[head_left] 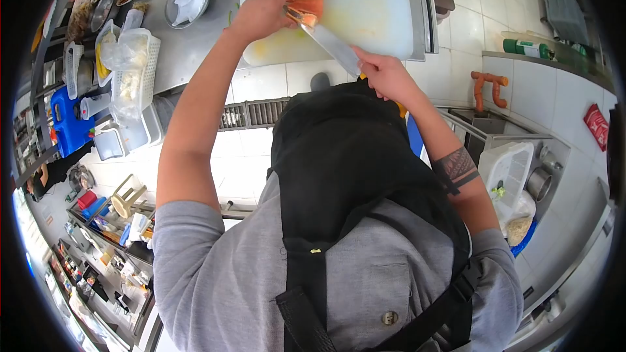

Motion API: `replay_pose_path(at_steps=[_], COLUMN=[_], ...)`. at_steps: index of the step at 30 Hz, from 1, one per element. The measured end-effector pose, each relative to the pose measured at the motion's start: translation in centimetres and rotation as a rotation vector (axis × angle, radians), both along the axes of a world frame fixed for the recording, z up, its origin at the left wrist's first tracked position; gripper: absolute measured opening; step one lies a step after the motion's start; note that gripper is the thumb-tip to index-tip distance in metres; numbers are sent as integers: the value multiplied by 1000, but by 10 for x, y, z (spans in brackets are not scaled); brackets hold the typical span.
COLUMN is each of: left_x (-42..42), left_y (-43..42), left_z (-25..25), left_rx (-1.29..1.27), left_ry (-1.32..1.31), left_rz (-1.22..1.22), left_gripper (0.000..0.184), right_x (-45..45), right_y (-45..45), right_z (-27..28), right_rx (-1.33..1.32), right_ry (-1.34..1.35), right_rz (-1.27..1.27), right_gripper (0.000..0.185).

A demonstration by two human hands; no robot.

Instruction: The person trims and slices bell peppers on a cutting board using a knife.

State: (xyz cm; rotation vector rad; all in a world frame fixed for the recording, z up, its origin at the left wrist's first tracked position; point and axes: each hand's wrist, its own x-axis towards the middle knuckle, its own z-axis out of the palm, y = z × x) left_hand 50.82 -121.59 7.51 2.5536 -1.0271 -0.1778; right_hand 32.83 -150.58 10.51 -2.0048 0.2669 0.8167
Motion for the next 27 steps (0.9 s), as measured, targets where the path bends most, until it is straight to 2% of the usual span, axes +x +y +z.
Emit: replay_pose_path(at_steps=[6,8,12,15,17,19,21,27], left_x=[0,-1,-9,-13,-21,-29,-32,-45], left_y=[-1,-1,5,8,5,2,0,11], left_z=[3,9,5,3,7,13,15,-14], left_rx=[-70,-57,27,-8,-18,-27,23,-60], left_ry=[41,110,196,162,74,-18,-266,-351], left_rz=[-24,-1,30,32,35,39,-185,-162], left_gripper=[87,88,91,88,81,76,64,52], right_x=[8,7,9,13,18,20,23,33], right_y=[7,9,17,18,18,15,11,-1], right_z=[2,-14,-25,-7,9,11,14,20], right_rx=[-54,-62,-90,-89,-23,-20,-19,66], right_ry=[-39,-200,-333,-241,36,26,17,111], right_rz=[27,93,116,124,57,62,63,46], right_gripper=[48,47,46,47,48,49,49,51])
